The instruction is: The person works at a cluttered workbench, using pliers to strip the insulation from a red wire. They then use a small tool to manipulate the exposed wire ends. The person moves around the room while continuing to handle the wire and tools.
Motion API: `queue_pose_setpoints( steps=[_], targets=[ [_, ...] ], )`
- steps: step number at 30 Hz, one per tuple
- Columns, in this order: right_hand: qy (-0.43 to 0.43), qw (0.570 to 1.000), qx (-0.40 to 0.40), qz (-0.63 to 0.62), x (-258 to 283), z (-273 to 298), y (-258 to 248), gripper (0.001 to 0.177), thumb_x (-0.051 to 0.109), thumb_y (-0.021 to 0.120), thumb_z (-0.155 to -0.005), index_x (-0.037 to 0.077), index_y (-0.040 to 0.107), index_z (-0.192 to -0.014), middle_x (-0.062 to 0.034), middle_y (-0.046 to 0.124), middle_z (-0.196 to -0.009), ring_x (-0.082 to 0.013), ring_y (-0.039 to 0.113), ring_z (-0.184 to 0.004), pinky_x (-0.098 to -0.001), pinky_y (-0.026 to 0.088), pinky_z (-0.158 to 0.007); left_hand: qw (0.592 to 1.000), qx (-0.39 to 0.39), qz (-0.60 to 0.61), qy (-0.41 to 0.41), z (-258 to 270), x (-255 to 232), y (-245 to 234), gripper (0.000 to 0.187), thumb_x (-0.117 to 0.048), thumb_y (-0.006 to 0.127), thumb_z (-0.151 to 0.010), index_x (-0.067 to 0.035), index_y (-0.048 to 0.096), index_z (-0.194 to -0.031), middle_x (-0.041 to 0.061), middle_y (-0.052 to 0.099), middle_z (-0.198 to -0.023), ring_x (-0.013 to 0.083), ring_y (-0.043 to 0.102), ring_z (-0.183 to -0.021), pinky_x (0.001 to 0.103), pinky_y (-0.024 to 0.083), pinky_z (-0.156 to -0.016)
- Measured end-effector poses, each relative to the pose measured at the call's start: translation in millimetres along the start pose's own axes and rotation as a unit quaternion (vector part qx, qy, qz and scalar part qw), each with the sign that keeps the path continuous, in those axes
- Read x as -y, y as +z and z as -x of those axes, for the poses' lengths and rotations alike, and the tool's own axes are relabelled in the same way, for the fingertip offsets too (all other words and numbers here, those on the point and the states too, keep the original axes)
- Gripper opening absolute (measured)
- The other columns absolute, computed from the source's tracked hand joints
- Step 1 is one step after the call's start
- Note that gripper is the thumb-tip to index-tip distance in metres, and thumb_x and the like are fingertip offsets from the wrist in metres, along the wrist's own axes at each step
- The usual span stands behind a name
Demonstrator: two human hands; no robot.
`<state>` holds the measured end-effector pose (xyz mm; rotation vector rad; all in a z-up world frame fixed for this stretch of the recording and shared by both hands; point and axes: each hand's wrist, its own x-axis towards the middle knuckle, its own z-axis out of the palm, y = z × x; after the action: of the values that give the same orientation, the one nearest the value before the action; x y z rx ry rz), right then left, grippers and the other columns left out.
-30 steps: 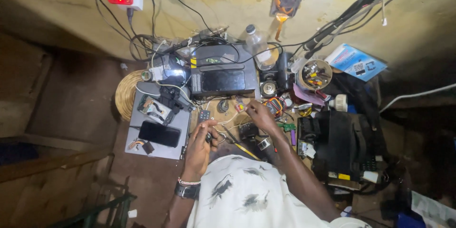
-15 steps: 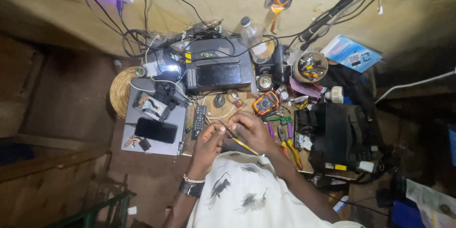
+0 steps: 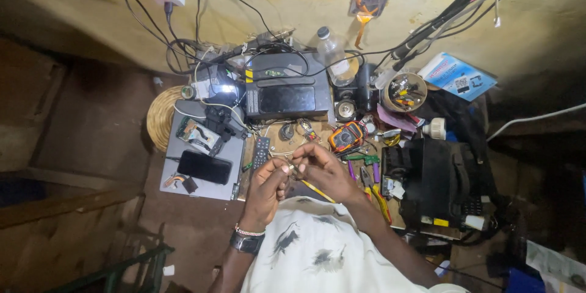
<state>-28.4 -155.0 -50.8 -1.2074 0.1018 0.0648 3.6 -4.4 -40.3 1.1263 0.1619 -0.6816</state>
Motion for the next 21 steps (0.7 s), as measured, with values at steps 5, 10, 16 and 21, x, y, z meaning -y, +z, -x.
queue_pose_setpoints(
  steps=[5,10,16,21],
  targets=[
    [-0.011,0.998,0.016,-0.066,-13,2,-12,0.035,-0.001,0.046,-0.071,-0.006,0.045,-0.105,-0.0126,0.057,-0.085,-0.0130,0.059,-0.069,-0.0208,0.047,-0.061,0.999,0.029,0.046,0.005,2,-4,1,0.009,-0.008,0.057,-0.078,-0.001,0.052,-0.077,0.000,0.033,-0.048,0.0061,0.040,-0.037,0.016,0.034,-0.034],
    [-0.033,0.995,-0.006,-0.091,10,7,-2,0.024,-0.006,0.044,-0.074,-0.008,0.046,-0.098,-0.0186,0.060,-0.078,-0.0180,0.064,-0.061,-0.0240,0.051,-0.055,0.997,0.040,0.070,-0.001,1,-10,6,0.008,-0.006,0.055,-0.078,0.001,0.051,-0.077,0.000,0.033,-0.047,0.0064,0.039,-0.037,0.016,0.033,-0.033],
    [-0.066,0.996,-0.025,-0.061,28,15,6,0.024,-0.006,0.054,-0.076,-0.012,0.049,-0.098,-0.0201,0.057,-0.093,-0.0213,0.064,-0.078,-0.0325,0.056,-0.064,0.996,0.058,0.068,-0.011,-1,-13,10,0.009,-0.009,0.055,-0.078,-0.001,0.051,-0.077,-0.001,0.034,-0.047,0.0054,0.040,-0.037,0.016,0.035,-0.035],
    [-0.084,0.995,-0.016,0.047,25,14,-4,0.027,-0.003,0.065,-0.072,-0.010,0.055,-0.096,-0.0155,0.056,-0.077,-0.0174,0.061,-0.062,-0.0267,0.056,-0.052,0.996,0.078,0.042,-0.005,-1,-8,11,0.012,-0.010,0.056,-0.079,0.002,0.053,-0.077,0.000,0.036,-0.047,0.0063,0.042,-0.038,0.016,0.035,-0.035]
  ],
)
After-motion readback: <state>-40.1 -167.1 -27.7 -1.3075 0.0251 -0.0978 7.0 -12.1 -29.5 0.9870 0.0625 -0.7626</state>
